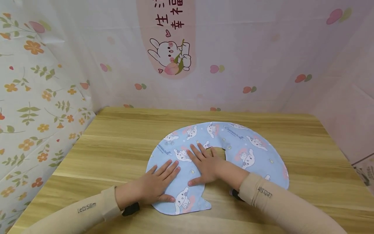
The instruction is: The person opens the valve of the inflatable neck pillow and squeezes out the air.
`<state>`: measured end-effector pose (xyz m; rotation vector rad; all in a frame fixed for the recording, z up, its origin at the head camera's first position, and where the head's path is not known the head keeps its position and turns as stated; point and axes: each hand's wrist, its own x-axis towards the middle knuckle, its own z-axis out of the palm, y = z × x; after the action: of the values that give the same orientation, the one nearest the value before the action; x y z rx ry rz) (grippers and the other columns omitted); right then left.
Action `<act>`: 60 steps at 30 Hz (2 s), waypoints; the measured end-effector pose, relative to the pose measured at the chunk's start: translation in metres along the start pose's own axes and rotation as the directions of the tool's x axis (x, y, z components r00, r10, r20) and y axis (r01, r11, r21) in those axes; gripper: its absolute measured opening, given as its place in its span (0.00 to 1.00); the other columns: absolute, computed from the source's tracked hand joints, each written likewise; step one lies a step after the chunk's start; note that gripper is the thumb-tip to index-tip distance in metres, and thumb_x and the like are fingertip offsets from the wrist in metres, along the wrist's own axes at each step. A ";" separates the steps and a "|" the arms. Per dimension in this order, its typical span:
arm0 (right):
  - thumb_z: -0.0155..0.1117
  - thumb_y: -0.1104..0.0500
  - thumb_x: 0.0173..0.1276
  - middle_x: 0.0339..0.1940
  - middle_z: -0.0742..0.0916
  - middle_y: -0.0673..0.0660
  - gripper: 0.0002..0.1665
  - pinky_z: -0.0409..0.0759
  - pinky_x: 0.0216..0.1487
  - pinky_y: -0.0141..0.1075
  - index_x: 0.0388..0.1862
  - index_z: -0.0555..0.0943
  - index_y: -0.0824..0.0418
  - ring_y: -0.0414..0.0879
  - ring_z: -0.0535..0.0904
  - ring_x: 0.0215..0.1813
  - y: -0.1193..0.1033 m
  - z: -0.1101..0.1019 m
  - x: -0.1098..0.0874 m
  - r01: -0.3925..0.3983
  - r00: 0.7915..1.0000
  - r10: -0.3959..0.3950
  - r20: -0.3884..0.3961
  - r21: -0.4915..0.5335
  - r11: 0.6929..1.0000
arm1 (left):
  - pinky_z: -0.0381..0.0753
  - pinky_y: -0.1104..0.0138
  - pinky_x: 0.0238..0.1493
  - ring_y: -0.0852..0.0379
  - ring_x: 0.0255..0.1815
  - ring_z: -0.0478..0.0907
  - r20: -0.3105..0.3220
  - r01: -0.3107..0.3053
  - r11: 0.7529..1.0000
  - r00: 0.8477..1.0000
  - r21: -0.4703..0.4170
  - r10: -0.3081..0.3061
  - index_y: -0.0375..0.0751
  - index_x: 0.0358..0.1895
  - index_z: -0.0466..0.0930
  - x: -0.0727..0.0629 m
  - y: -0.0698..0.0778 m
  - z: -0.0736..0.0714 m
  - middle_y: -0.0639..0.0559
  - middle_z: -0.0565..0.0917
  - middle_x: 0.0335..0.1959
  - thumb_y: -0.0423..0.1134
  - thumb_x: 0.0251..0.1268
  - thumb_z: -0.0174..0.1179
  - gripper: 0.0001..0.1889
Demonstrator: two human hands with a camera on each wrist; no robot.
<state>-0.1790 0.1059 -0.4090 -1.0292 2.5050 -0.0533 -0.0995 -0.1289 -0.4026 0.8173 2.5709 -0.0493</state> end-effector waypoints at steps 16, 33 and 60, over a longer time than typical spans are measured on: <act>0.47 0.15 0.57 0.83 0.36 0.54 0.68 0.38 0.75 0.70 0.83 0.34 0.49 0.58 0.29 0.83 0.012 -0.003 0.023 -0.113 0.992 0.114 0.057 -0.027 0.993 | 0.55 0.42 0.77 0.45 0.84 0.32 -0.016 0.097 0.995 0.995 -0.018 -0.097 0.43 0.81 0.39 0.000 -0.018 0.002 0.48 0.35 0.83 0.77 0.60 0.47 0.57; 0.49 0.18 0.60 0.84 0.37 0.58 0.66 0.34 0.74 0.71 0.83 0.37 0.50 0.62 0.30 0.83 0.020 -0.017 0.047 -0.154 0.988 0.154 0.016 0.030 0.988 | 0.51 0.42 0.78 0.43 0.83 0.28 0.045 0.131 0.991 0.991 -0.030 -0.130 0.41 0.81 0.35 0.007 -0.027 -0.006 0.45 0.31 0.83 0.81 0.46 0.57 0.69; 0.40 0.11 0.55 0.82 0.31 0.55 0.69 0.27 0.73 0.71 0.81 0.28 0.45 0.61 0.25 0.82 0.060 -0.023 0.060 -0.293 0.956 0.290 0.050 0.081 0.953 | 0.47 0.42 0.79 0.47 0.84 0.30 0.084 0.253 0.966 0.965 -0.047 -0.249 0.44 0.81 0.36 -0.002 -0.038 -0.005 0.45 0.32 0.83 0.81 0.53 0.51 0.63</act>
<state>-0.2657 0.1056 -0.4225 -0.6113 2.5679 -0.0547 -0.1211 -0.1609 -0.4007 0.4554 2.5741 -0.0822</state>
